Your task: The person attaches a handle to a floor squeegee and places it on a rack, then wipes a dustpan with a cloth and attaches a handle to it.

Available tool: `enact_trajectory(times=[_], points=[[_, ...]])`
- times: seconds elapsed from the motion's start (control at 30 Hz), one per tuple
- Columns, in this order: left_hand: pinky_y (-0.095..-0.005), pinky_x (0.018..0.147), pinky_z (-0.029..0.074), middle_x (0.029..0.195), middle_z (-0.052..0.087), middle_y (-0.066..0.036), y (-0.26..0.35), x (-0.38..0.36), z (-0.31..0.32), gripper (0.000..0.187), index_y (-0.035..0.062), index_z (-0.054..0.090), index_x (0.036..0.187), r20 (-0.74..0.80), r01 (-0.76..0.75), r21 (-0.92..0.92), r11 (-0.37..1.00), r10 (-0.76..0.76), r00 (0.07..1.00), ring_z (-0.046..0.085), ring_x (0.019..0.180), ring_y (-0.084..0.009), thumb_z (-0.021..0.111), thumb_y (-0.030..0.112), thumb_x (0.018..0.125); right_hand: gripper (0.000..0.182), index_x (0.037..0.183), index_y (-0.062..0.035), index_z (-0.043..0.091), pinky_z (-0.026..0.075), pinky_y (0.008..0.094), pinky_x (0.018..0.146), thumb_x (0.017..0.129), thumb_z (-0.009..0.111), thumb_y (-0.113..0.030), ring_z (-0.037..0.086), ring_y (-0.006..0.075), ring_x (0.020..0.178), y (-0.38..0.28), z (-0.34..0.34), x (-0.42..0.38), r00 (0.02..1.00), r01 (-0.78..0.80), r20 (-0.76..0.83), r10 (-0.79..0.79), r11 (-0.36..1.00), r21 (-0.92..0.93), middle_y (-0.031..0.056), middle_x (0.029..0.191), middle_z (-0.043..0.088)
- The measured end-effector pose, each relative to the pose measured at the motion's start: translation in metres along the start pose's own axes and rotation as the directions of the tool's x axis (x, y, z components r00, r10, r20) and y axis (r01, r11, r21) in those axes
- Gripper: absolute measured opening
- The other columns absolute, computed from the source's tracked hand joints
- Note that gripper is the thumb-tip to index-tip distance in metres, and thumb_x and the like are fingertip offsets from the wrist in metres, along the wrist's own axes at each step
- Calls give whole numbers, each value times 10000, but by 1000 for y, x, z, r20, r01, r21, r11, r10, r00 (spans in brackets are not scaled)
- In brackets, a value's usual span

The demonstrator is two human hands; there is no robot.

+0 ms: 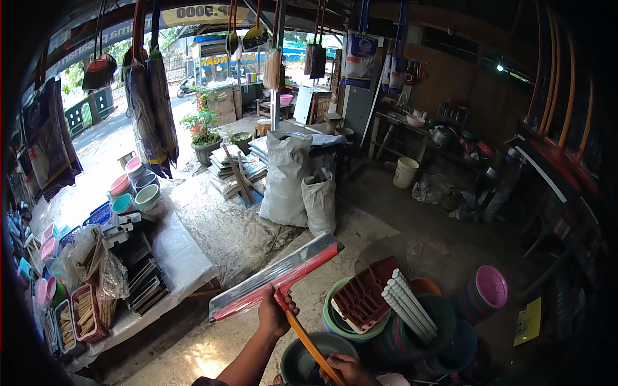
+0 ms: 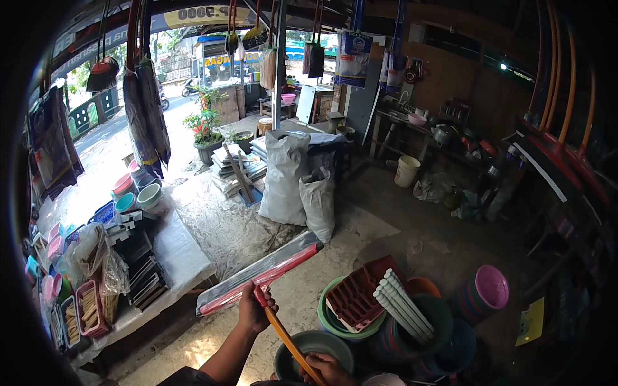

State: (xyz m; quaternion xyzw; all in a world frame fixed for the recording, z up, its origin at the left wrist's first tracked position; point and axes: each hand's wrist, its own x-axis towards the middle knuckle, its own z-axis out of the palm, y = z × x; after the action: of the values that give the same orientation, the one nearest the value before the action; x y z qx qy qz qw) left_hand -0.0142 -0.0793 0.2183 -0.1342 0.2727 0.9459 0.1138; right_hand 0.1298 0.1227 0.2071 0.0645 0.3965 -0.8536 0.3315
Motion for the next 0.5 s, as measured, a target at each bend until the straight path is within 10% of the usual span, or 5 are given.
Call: enact_trajectory(times=[0.13, 0.2, 0.3, 0.43, 0.5], points=[[-326, 558, 414, 644, 518, -29, -4, 6, -8, 424, 94, 539, 843, -99, -2, -49, 999, -3, 995, 502, 570, -179, 492, 513, 891, 196, 1042, -4, 579, 505, 312, 537, 877, 635, -95, 620, 163, 634, 30, -2, 10, 937, 289, -120, -327, 923, -254, 90, 760, 623], [-328, 557, 419, 650, 525, -34, -6, 4, -5, 421, 110, 526, 823, -106, -4, -44, 999, -1, 994, 507, 568, -184, 506, 525, 883, 261, 1102, 4, 563, 512, 297, 546, 873, 638, -97, 621, 152, 659, 40, -11, 13, 745, 377, 18, -666, 399, -836, 93, 793, 627], [-326, 557, 420, 654, 527, -40, -6, -1, 8, 418, 116, 511, 810, -85, -51, 6, 999, 52, 995, 505, 559, -190, 514, 528, 881, 293, 1122, 10, 552, 514, 290, 545, 866, 642, -100, 614, 146, 648, 47, -23, 19, 661, 406, 41, -749, 311, -860, 95, 795, 624], [-319, 556, 422, 640, 521, -15, -5, -4, 18, 426, 124, 526, 821, -39, -115, 90, 989, 118, 992, 514, 577, -166, 514, 547, 869, 277, 1108, 8, 549, 507, 283, 539, 860, 636, -82, 601, 147, 615, 20, -25, 11, 917, 226, -169, -361, 820, -525, 94, 781, 618], [-314, 543, 419, 637, 517, -14, -2, -4, 18, 422, 127, 523, 822, -3, -107, 87, 990, 107, 994, 514, 576, -164, 514, 546, 870, 250, 1107, -6, 549, 504, 277, 537, 869, 613, -49, 589, 147, 594, -5, -6, -1, 1000, -11, -14, 11, 1000, -14, 98, 784, 622]])
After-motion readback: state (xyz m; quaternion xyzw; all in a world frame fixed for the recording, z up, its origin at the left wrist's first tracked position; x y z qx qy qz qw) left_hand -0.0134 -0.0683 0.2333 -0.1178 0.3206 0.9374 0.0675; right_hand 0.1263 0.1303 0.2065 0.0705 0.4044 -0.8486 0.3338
